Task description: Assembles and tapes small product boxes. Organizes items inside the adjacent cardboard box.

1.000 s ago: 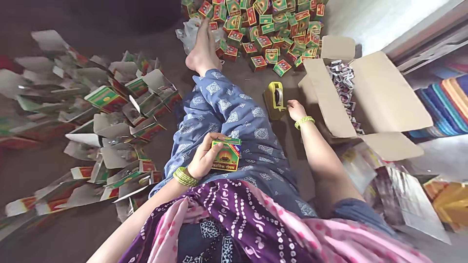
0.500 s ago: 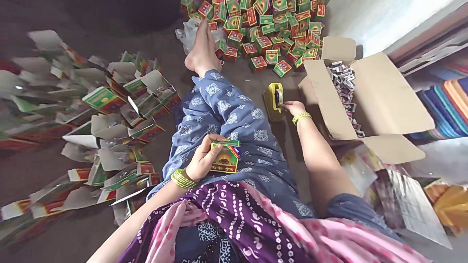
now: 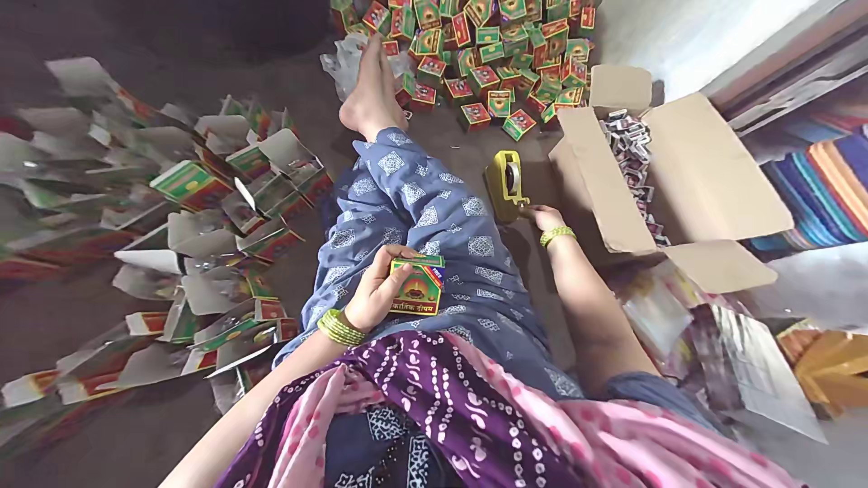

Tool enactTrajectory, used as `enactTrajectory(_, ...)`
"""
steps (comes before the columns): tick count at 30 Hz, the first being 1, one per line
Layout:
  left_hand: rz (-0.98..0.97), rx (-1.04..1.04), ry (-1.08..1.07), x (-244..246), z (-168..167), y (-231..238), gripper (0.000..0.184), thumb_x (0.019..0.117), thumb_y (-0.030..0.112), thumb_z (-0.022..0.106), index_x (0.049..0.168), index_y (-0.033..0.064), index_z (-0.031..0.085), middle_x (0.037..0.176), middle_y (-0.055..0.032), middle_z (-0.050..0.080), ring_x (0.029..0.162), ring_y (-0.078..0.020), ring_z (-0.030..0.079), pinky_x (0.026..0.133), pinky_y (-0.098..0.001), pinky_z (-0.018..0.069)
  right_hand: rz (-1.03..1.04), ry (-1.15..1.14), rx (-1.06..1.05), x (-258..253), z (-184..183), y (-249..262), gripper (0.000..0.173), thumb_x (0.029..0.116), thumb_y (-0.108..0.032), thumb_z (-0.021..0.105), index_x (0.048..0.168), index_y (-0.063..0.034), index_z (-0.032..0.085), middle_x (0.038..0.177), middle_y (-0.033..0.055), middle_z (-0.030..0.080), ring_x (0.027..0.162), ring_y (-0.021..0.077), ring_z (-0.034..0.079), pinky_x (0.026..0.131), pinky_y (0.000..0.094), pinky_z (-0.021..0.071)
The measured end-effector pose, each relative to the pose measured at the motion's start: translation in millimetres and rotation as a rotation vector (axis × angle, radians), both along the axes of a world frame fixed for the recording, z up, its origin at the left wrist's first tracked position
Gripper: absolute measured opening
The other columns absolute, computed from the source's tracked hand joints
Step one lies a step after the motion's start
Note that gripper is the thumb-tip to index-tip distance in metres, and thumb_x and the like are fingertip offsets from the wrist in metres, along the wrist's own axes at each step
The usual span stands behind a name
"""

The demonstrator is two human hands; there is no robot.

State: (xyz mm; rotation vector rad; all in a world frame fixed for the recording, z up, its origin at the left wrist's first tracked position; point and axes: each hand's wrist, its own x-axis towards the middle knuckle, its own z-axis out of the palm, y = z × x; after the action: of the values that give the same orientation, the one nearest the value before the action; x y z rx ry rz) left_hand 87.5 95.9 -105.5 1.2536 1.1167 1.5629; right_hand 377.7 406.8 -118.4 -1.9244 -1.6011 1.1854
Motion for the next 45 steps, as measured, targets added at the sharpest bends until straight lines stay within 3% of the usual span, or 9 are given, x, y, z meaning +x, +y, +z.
enactTrajectory(15, 0.1, 0.098, 0.03, 2, -2, -2, 0.024, 0.1067, 0.014, 0.045, 0.126, 0.0001, 0.049, 0.128, -0.0111, 0.063, 0.11, -0.0175, 0.067, 0.092, -0.0376, 0.0601, 0.11, -0.667, 0.058, -23, 24, -6, 0.027, 0.0952, -0.024, 0.066, 0.105, 0.0011, 0.072, 0.115, 0.0259, 0.07, 0.112, 0.0429, 0.067, 0.092, 0.0653, 0.0515)
enactTrajectory(19, 0.154, 0.101, 0.088, -2, -3, 0, 0.025, 0.1072, 0.017, 0.046, 0.123, -0.001, 0.054, 0.134, -0.0142, 0.059, 0.117, -0.0182, 0.064, 0.096, -0.037, 0.0579, 0.232, -0.201, 0.164, -24, 26, -11, 0.026, 0.0966, -0.023, 0.072, 0.113, -0.0024, 0.074, 0.113, 0.02, 0.071, 0.111, 0.0336, 0.066, 0.099, 0.0549, 0.0496)
enactTrajectory(23, 0.209, 0.039, 0.115, -1, -5, 2, 0.022, 0.1068, 0.017, 0.047, 0.12, 0.0017, 0.058, 0.131, -0.0124, 0.06, 0.115, -0.0186, 0.064, 0.096, -0.0386, 0.0578, 0.362, 0.433, 0.186, -65, 71, -85, 0.028, 0.0963, -0.026, 0.072, 0.118, -0.0084, 0.071, 0.117, 0.0048, 0.07, 0.097, 0.0139, 0.066, 0.084, 0.0353, 0.0569)
enactTrajectory(26, 0.226, 0.034, 0.167, 0, -4, 5, 0.026, 0.1083, 0.019, 0.044, 0.12, 0.0013, 0.059, 0.129, -0.0119, 0.06, 0.116, -0.0172, 0.063, 0.097, -0.0377, 0.0566, 0.553, 0.672, 0.134, -94, 107, -143, 0.027, 0.1007, -0.018, 0.061, 0.121, -0.0034, 0.071, 0.132, 0.0078, 0.066, 0.111, 0.0187, 0.066, 0.096, 0.0403, 0.0557)
enactTrajectory(30, 0.239, 0.066, 0.19, -1, -5, 2, 0.034, 0.1102, 0.025, 0.039, 0.124, 0.0003, 0.058, 0.129, -0.0118, 0.061, 0.117, -0.0151, 0.062, 0.098, -0.0368, 0.0549, 0.667, 0.766, -0.048, -123, 111, -189, 0.019, 0.0998, -0.012, 0.059, 0.097, -0.0015, 0.075, 0.139, 0.0113, 0.064, 0.127, 0.0219, 0.061, 0.107, 0.0424, 0.051)
enactTrajectory(34, 0.216, 0.09, 0.151, -2, -8, 0, 0.051, 0.1063, 0.047, 0.048, 0.127, 0.0007, 0.055, 0.126, -0.0093, 0.061, 0.109, -0.0119, 0.065, 0.092, -0.034, 0.0583, 0.628, 0.715, -0.213, -140, 102, -203, 0.022, 0.0992, -0.014, 0.065, 0.11, 0.0025, 0.075, 0.136, 0.0123, 0.066, 0.123, 0.0186, 0.064, 0.103, 0.0359, 0.0534)
enactTrajectory(37, 0.201, 0.069, 0.125, 0, -4, 0, 0.04, 0.0998, 0.031, 0.067, 0.123, 0.0001, 0.056, 0.121, -0.0108, 0.063, 0.103, -0.0154, 0.067, 0.088, -0.0358, 0.0604, 0.571, 0.688, -0.219, -144, 95, -203, 0.028, 0.0981, -0.015, 0.068, 0.119, 0.0019, 0.072, 0.123, 0.0129, 0.071, 0.112, 0.0184, 0.068, 0.097, 0.0358, 0.0566)
enactTrajectory(43, 0.195, 0.048, 0.157, 3, 0, -1, 0.057, 0.0906, 0.026, 0.079, 0.129, -0.0016, 0.046, 0.119, -0.0137, 0.066, 0.1, -0.0188, 0.07, 0.087, -0.0386, 0.0622, 0.518, 0.582, -0.083, -145, 84, -202, 0.012, 0.0856, -0.019, 0.082, 0.088, -0.0077, 0.078, 0.112, 0.0073, 0.071, 0.104, 0.0172, 0.066, 0.088, 0.0344, 0.0579)
enactTrajectory(45, 0.175, 0.025, 0.218, 1, 4, -5, 0.064, 0.0891, 0.029, 0.079, 0.131, -0.0032, 0.044, 0.119, -0.0145, 0.066, 0.103, -0.019, 0.07, 0.09, -0.0399, 0.0616, 0.491, 0.526, -0.065, -147, 82, -201, 0.031, 0.0784, -0.019, 0.087, 0.107, -0.0104, 0.078, 0.114, 0.0086, 0.069, 0.101, 0.0192, 0.067, 0.086, 0.0364, 0.0592)
